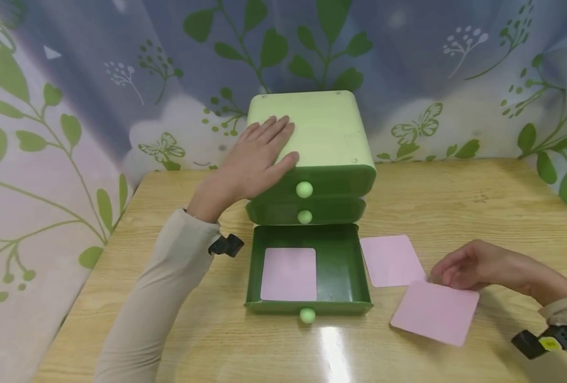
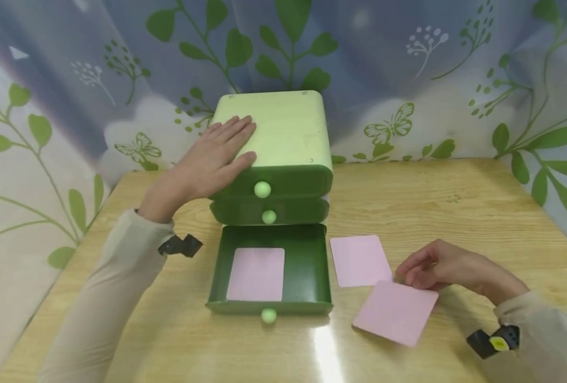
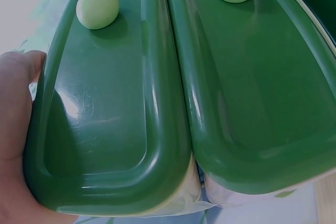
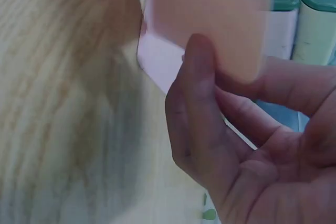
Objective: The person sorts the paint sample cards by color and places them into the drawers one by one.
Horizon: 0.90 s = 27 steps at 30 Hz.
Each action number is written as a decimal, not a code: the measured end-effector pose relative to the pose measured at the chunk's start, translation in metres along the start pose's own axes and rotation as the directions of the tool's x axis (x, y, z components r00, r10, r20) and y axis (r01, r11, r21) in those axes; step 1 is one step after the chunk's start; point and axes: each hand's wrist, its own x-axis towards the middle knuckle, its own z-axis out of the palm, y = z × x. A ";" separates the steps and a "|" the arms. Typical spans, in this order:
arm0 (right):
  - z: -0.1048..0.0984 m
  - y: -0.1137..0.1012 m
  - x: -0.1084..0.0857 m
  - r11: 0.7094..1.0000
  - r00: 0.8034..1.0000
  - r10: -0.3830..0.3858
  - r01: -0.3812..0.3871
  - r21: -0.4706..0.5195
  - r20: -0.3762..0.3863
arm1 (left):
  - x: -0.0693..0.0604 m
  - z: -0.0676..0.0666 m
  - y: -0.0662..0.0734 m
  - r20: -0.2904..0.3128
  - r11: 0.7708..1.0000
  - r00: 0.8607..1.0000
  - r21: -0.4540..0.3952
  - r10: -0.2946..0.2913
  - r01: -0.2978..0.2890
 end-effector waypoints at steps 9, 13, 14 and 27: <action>0.002 0.003 0.004 0.997 0.996 -0.071 0.072 -0.022 0.050 | -0.001 -0.001 0.000 0.001 1.000 1.000 -0.007 -0.006 0.006; 0.006 0.003 0.005 0.999 0.998 -0.031 0.030 0.023 0.050 | 0.000 -0.001 0.001 -0.005 1.000 1.000 -0.010 0.000 0.000; 0.007 0.003 0.005 0.999 0.998 -0.039 0.038 0.026 0.053 | 0.000 -0.001 0.001 -0.007 1.000 1.000 -0.011 0.001 -0.002; 0.096 -0.013 0.015 0.657 0.929 -0.296 0.028 -0.753 -0.224 | 0.001 -0.001 0.001 -0.005 1.000 1.000 -0.010 -0.001 0.000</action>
